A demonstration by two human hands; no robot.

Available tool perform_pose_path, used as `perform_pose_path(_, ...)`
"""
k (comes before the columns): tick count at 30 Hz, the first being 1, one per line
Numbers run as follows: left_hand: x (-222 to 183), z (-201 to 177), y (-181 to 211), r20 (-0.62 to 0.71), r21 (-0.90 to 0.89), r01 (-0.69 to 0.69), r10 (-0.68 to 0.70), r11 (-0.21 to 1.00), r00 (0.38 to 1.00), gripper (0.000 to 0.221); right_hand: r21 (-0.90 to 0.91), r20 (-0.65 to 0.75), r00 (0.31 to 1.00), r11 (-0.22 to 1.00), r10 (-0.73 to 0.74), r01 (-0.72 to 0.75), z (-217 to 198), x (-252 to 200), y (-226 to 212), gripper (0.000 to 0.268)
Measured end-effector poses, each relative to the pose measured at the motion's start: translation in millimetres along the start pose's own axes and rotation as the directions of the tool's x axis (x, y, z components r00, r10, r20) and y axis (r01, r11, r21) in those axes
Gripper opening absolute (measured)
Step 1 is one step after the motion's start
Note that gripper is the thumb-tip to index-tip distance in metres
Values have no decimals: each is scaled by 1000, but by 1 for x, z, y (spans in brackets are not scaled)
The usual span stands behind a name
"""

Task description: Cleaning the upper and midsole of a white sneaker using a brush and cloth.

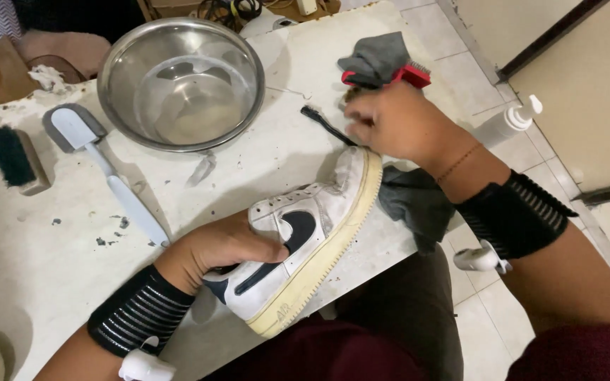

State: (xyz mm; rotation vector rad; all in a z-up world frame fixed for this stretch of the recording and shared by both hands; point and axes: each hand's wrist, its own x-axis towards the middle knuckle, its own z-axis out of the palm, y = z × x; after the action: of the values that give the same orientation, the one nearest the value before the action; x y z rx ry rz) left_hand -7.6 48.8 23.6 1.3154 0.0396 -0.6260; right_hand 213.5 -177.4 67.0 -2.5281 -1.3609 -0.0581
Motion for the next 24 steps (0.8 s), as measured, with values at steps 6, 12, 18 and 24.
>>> perform_pose_path(6,7,-4,-19,36,-22,-126,127,992,991,56,-155,388,870,952,305,-264,-7,22,-12,20)
perform_pose_path(12,3,1,-10,31,73,-126,124,989,992,54,-285,443,857,948,264,-145,30,50,-13,25)
perform_pose_path(18,5,-4,-5,24,60,-116,115,991,993,57,-147,326,926,978,189,-148,47,80,-25,25)
perform_pose_path(24,7,-1,-15,-1,25,-70,70,997,998,62,26,153,987,998,57,-62,-19,58,-34,25)
